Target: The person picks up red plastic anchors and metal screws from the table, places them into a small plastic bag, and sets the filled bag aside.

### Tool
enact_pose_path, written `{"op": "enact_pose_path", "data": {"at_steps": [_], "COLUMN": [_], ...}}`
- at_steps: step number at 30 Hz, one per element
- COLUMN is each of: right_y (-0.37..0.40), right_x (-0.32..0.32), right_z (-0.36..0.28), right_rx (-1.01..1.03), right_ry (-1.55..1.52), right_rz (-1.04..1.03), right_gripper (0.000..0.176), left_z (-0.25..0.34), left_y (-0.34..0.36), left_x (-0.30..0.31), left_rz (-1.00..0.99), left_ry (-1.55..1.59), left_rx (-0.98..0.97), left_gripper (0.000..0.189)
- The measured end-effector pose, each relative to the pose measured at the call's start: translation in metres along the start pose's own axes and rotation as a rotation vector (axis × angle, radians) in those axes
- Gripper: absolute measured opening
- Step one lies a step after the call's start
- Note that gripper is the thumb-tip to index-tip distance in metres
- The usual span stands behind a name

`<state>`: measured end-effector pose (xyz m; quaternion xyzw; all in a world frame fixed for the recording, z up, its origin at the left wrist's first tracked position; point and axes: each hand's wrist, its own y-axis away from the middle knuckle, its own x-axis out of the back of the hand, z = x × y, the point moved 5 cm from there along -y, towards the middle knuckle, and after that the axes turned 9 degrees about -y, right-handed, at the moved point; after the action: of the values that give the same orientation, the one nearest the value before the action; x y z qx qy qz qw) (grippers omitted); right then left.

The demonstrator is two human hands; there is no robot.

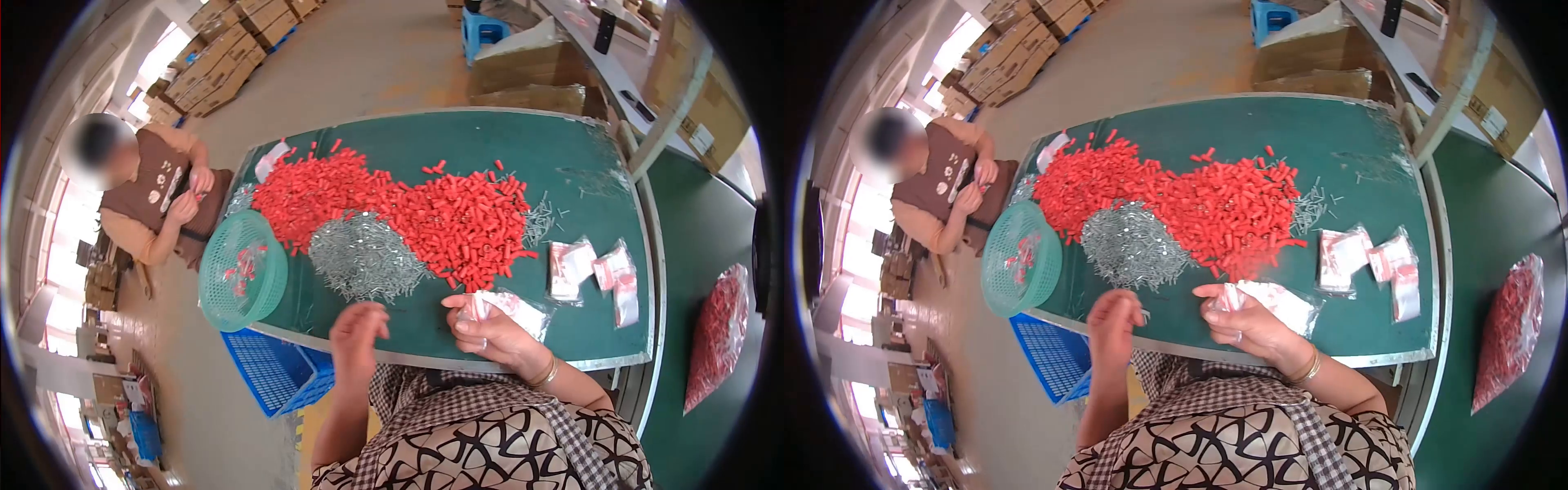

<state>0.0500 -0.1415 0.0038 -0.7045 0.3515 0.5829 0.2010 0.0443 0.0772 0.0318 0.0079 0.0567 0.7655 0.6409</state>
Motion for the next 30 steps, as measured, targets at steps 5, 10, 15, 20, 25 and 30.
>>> {"op": "enact_pose_path", "data": {"at_steps": [5,10,15,20,25,30], "right_y": [0.000,0.000,-0.003,-0.004,-0.001,-0.002], "right_x": [0.006,0.009,0.008,0.013,0.011,0.016], "right_z": [-0.004,-0.007,-0.007,-0.004,-0.007,-0.007], "right_rx": [0.108,0.216,0.240,0.220,0.276,0.336], "right_ry": [-0.056,-0.090,-0.059,-0.007,0.032,0.127], "right_rz": [0.113,0.186,0.147,0.170,0.194,0.217], "right_gripper": [0.040,0.045,0.046,0.044,0.044,0.044], "left_z": [0.008,0.017,0.006,-0.018,-0.029,-0.019], "left_y": [0.019,0.024,0.025,0.018,0.018,0.018], "left_x": [-0.067,-0.083,-0.095,-0.088,-0.081,-0.080], "left_rz": [-0.182,-0.191,-0.181,-0.164,-0.123,-0.023], "left_ry": [-0.390,-0.540,-0.507,-0.496,-0.358,-0.447], "left_rx": [-0.182,-0.312,-0.169,-0.163,-0.077,-0.263], "left_gripper": [0.005,0.008,0.009,0.009,0.006,0.007]}}
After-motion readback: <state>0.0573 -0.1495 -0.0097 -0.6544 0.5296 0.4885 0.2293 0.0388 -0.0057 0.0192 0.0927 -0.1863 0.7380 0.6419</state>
